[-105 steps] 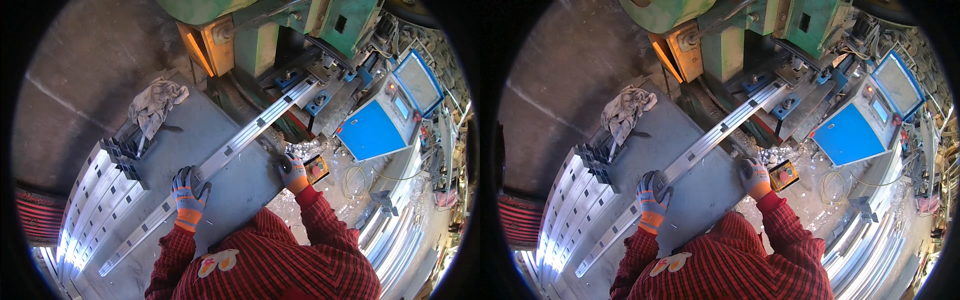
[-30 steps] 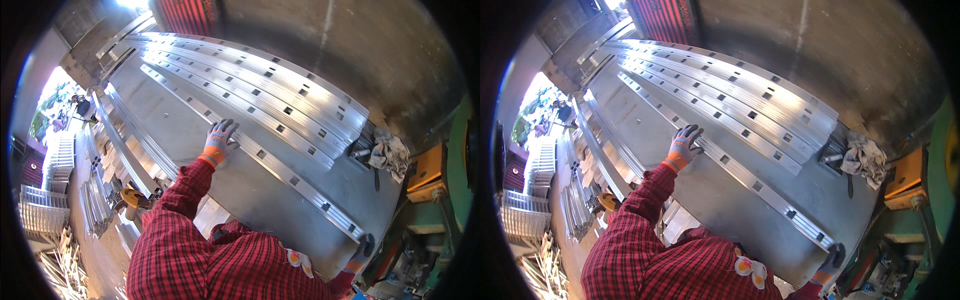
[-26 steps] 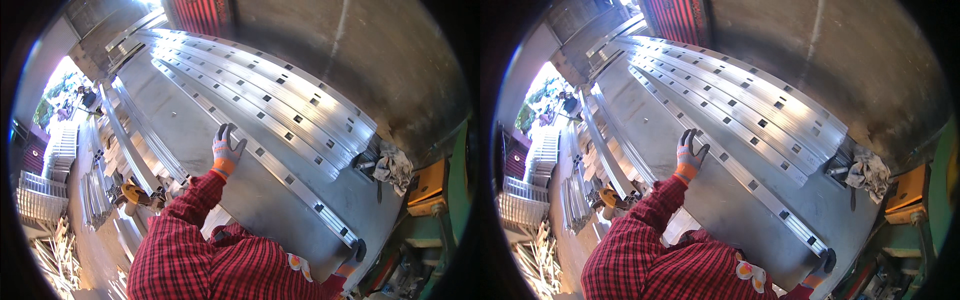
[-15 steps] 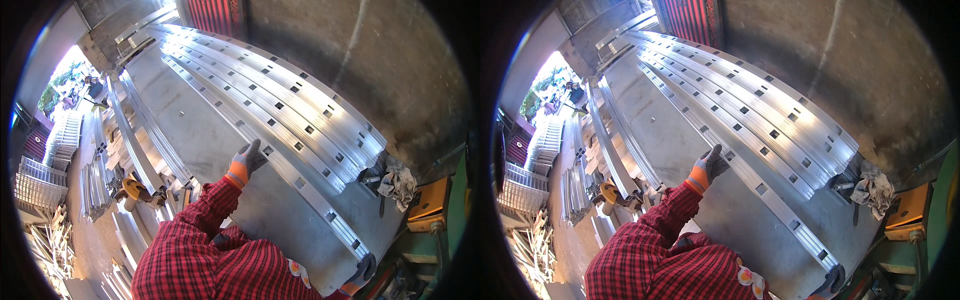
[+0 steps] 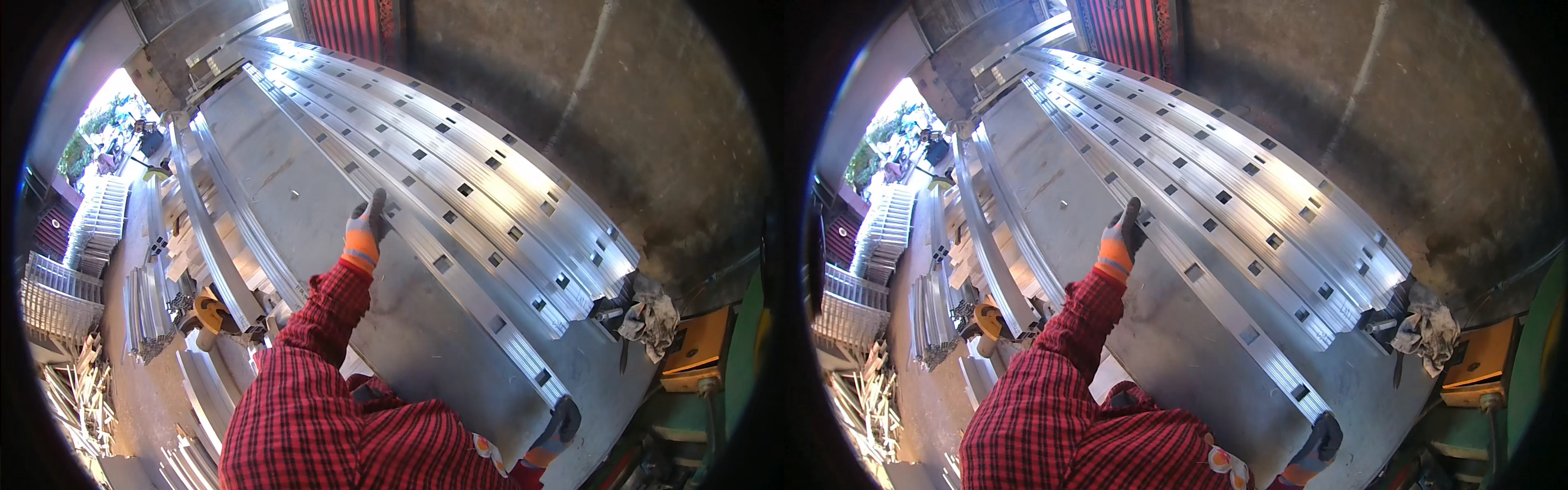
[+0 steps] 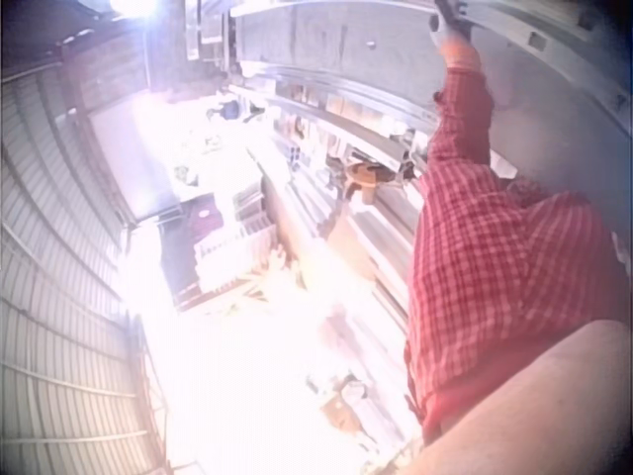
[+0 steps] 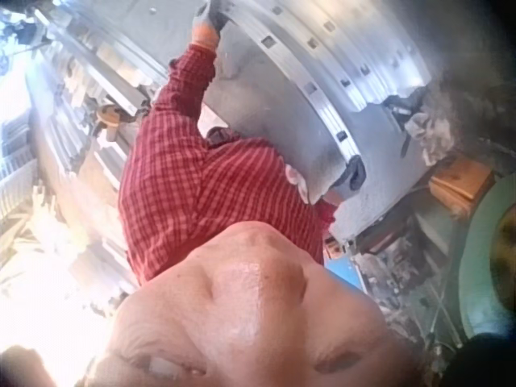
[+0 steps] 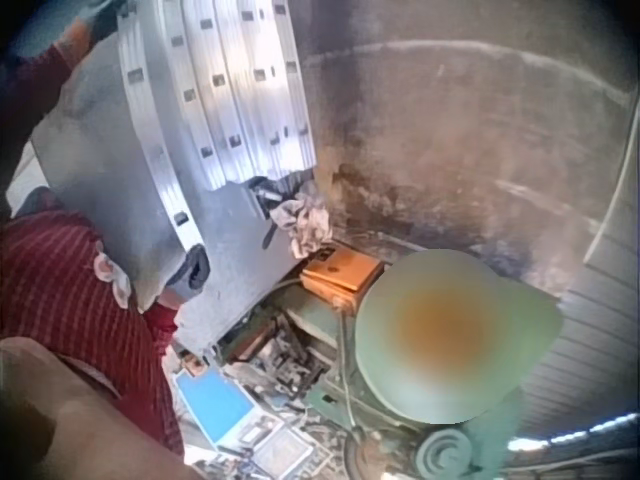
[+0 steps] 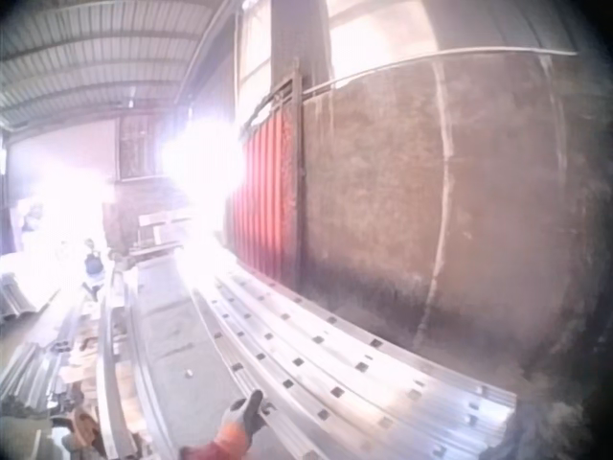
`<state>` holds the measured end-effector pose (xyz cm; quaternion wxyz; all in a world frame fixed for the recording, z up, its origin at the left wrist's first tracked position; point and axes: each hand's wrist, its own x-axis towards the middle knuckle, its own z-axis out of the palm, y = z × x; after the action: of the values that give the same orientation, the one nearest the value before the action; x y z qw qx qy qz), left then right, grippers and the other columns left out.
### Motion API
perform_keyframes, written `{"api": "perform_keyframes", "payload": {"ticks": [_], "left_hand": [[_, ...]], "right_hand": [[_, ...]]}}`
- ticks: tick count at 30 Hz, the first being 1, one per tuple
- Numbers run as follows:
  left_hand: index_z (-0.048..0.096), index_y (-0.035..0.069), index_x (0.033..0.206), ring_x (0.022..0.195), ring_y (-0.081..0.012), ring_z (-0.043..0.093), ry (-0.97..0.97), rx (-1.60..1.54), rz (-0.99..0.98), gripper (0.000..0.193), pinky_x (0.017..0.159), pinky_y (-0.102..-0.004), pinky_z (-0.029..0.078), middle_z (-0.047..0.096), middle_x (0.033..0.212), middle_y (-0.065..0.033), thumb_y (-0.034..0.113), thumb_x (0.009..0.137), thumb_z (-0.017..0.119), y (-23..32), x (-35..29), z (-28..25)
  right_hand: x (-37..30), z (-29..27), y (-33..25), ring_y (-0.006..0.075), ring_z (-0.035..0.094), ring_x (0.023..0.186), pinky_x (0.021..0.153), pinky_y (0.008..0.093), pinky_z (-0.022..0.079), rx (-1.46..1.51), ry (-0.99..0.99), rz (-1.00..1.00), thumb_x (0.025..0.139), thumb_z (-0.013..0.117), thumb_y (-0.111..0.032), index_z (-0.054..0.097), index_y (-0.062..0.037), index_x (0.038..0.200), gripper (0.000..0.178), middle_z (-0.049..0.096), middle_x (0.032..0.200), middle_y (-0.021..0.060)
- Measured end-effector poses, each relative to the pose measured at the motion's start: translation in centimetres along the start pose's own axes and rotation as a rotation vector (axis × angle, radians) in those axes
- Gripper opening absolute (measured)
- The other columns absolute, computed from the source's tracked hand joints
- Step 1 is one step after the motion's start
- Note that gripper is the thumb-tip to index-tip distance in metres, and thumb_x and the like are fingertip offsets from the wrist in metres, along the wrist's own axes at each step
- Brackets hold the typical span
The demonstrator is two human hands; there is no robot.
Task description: The person measures a metal profile with a tape measure, then places it into a cutting machine and operates the controls to cut it. The person repeats this process for several profiles, stacking the cut pieces on a nearby table.
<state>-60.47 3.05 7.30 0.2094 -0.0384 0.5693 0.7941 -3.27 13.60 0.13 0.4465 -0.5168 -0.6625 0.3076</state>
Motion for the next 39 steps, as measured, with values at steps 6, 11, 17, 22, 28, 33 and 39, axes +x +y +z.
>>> {"api": "perform_keyframes", "payload": {"ticks": [6, 11, 17, 22, 28, 33, 39], "left_hand": [[0.068, 0.010, 0.090, 0.045, -0.0114, 0.042, 0.105, 0.011, 0.119, 0.039, 0.044, -0.0267, 0.032, 0.049, 0.060, 0.0025, 0.046, 0.083, 0.080, 1.3, 6.8, -1.2], [0.068, 0.006, 0.105, 0.057, -0.0093, 0.053, 0.137, -0.020, 0.065, 0.050, 0.051, -0.0239, 0.042, 0.060, 0.073, 0.0017, 0.045, 0.078, 0.085, 1.3, 8.6, -0.4], [0.069, 0.007, 0.107, 0.067, -0.0105, 0.060, 0.128, -0.007, 0.087, 0.049, 0.060, -0.0235, 0.050, 0.064, 0.081, 0.0004, 0.046, 0.080, 0.083, 0.5, 7.9, 0.4], [0.067, 0.006, 0.110, 0.071, -0.0126, 0.063, 0.030, -0.048, 0.092, 0.052, 0.064, -0.0252, 0.053, 0.064, 0.085, -0.0009, 0.045, 0.080, 0.083, -0.1, 8.6, -0.9], [0.067, 0.001, 0.108, 0.072, -0.0145, 0.064, 0.133, 0.026, 0.010, 0.048, 0.064, -0.0268, 0.054, 0.064, 0.085, -0.0023, 0.042, 0.085, 0.079, -1.2, 10.4, 0.2], [0.066, 0.003, 0.111, 0.073, -0.0183, 0.063, -0.265, 0.811, 0.474, 0.049, 0.065, -0.0334, 0.054, 0.064, 0.080, -0.0033, 0.046, 0.090, 0.071, -3.0, 17.8, -7.0], [0.047, 0.018, 0.147, 0.130, -0.0300, 0.047, -0.255, 0.232, -0.170, 0.051, 0.100, -0.0473, 0.052, 0.032, 0.155, -0.0112, 0.038, 0.101, 0.055, 0.3, 10.1, 0.2]], "right_hand": [[0.3, 6.6, -8.9, 0.0195, 0.064, 0.096, 0.088, 0.0322, 0.051, 0.164, -0.088, -0.046, 0.094, 0.063, -0.006, 0.064, -0.0026, 0.109, 0.015, 0.068, 0.105, 0.0100], [1.1, 7.9, -9.2, 0.0166, 0.064, 0.095, 0.085, 0.0300, 0.052, 0.177, -0.111, -0.020, 0.096, 0.060, -0.004, 0.065, -0.0011, 0.111, 0.016, 0.067, 0.108, 0.0093], [2.0, 8.5, -10.1, 0.0148, 0.063, 0.094, 0.083, 0.0278, 0.052, 0.140, -0.086, -0.058, 0.098, 0.059, -0.006, 0.066, -0.0019, 0.113, 0.017, 0.068, 0.107, 0.0088], [1.9, 8.7, -10.3, 0.0144, 0.063, 0.093, 0.081, 0.0271, 0.052, 0.158, -0.118, -0.017, 0.098, 0.059, -0.006, 0.066, -0.0019, 0.113, 0.017, 0.068, 0.107, 0.0087], [2.3, 9.5, -11.6, 0.0160, 0.064, 0.095, 0.084, 0.0280, 0.053, 0.155, -0.095, 0.025, 0.098, 0.059, -0.006, 0.066, -0.0009, 0.115, 0.019, 0.068, 0.108, 0.0099], [4.7, 10.1, -9.9, 0.0206, 0.064, 0.110, 0.094, 0.0322, 0.053, -0.154, -0.177, -0.421, 0.096, 0.058, -0.001, 0.064, 0.0026, 0.120, 0.026, 0.066, 0.119, 0.0131], [6.4, 10.7, -9.4, 0.0167, 0.062, 0.110, 0.098, 0.0293, 0.046, 0.291, -0.164, 0.089, 0.097, 0.061, -0.009, 0.064, -0.0033, 0.121, 0.025, 0.068, 0.118, 0.0086]]}}
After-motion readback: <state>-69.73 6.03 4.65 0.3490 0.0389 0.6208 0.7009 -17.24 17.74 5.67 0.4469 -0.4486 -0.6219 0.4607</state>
